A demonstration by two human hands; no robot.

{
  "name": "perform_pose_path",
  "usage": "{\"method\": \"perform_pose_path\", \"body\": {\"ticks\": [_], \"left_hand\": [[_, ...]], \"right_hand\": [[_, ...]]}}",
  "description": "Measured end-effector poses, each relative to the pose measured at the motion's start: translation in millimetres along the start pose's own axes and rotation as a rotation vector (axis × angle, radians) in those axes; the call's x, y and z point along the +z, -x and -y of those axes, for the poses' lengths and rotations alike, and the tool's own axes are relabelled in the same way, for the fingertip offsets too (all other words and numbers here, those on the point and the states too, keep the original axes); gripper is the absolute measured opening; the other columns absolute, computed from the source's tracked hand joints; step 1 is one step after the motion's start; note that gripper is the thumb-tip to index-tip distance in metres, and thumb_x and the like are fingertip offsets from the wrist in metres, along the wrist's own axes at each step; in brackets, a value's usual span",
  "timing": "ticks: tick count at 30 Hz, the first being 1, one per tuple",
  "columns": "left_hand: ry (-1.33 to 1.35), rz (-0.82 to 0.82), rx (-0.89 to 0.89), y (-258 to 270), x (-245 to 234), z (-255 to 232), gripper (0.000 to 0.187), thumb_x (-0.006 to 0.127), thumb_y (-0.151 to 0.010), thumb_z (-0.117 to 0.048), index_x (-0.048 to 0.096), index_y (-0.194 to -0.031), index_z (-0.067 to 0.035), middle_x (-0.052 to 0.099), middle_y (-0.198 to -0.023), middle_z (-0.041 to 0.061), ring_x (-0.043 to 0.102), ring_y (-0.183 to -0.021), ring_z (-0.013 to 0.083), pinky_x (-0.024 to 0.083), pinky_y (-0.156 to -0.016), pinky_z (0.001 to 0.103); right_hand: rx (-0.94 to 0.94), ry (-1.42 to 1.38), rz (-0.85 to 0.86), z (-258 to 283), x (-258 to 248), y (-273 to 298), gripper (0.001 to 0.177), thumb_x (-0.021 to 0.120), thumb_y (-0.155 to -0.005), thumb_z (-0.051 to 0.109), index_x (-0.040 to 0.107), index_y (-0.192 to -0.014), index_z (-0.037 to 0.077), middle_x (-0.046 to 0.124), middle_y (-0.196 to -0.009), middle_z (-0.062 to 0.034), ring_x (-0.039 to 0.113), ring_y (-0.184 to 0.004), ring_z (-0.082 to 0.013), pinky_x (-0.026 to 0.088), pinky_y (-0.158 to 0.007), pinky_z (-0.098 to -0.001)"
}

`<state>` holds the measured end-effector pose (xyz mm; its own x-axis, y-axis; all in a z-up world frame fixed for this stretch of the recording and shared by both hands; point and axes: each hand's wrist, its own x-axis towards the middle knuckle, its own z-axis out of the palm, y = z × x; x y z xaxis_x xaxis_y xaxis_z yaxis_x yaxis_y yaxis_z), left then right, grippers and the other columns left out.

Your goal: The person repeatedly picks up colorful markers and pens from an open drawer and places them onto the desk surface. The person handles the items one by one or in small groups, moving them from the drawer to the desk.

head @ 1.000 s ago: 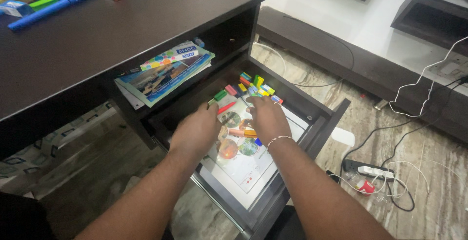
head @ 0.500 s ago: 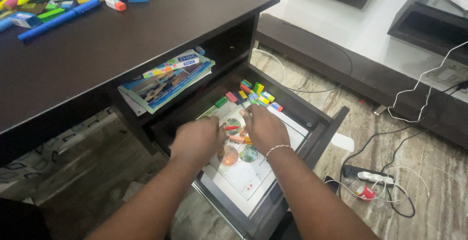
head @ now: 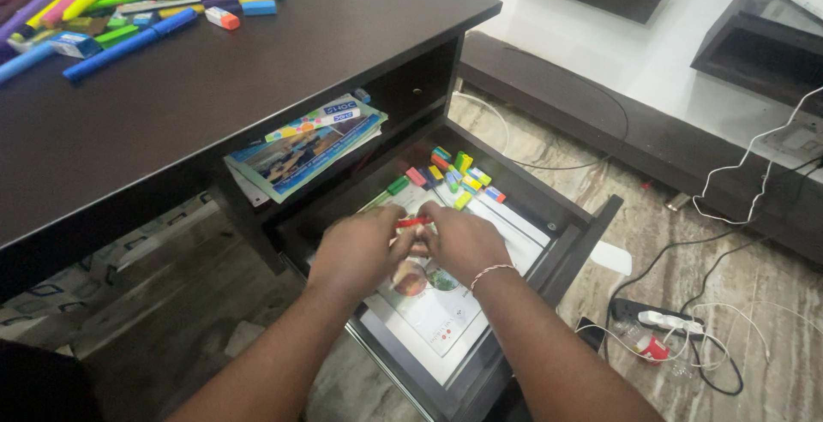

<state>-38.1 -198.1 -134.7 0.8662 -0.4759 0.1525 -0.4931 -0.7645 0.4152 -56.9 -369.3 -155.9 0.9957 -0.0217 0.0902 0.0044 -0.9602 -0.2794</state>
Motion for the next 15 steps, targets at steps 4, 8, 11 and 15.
{"method": "perform_pose_path", "body": {"ticks": [4,8,11,15], "left_hand": [[-0.007,0.009,-0.199,-2.7,-0.4,-0.9,0.044,0.051,-0.098,-0.043,0.060,-0.123,-0.009,0.073,-0.105,0.017,0.072,-0.097,0.0348,0.055,-0.086,0.049],[0.005,-0.066,-0.186,-0.7,6.3,3.1,0.044,0.046,-0.099,-0.044,0.059,-0.122,-0.009,0.074,-0.103,0.017,0.072,-0.095,0.0366,0.055,-0.084,0.051],[0.006,-0.033,-0.185,-1.0,7.9,5.0,0.043,0.045,-0.100,-0.044,0.060,-0.121,-0.010,0.074,-0.099,0.018,0.072,-0.093,0.0373,0.055,-0.084,0.051],[-0.033,0.047,-0.177,1.4,6.5,4.3,0.043,0.042,-0.102,-0.045,0.065,-0.116,-0.011,0.074,-0.095,0.018,0.072,-0.092,0.0378,0.055,-0.085,0.051]], "right_hand": [[0.071,-0.007,-0.102,-4.4,0.0,2.4,0.029,0.058,-0.094,0.027,0.057,-0.120,0.013,0.074,-0.095,-0.0145,0.071,-0.089,-0.0366,0.055,-0.078,-0.0504],[0.114,-0.097,-0.202,-7.2,5.0,0.2,0.028,0.051,-0.102,0.028,0.057,-0.124,0.012,0.073,-0.095,-0.0187,0.070,-0.087,-0.0400,0.053,-0.077,-0.0534],[0.128,-0.133,-0.195,-9.1,4.5,-0.4,0.028,0.050,-0.101,0.029,0.057,-0.124,0.012,0.073,-0.094,-0.0196,0.069,-0.087,-0.0406,0.052,-0.078,-0.0539],[0.102,-0.106,-0.169,-6.1,2.1,2.5,0.029,0.052,-0.100,0.034,0.062,-0.117,0.013,0.073,-0.090,-0.0175,0.070,-0.086,-0.0396,0.052,-0.075,-0.0532]]}}
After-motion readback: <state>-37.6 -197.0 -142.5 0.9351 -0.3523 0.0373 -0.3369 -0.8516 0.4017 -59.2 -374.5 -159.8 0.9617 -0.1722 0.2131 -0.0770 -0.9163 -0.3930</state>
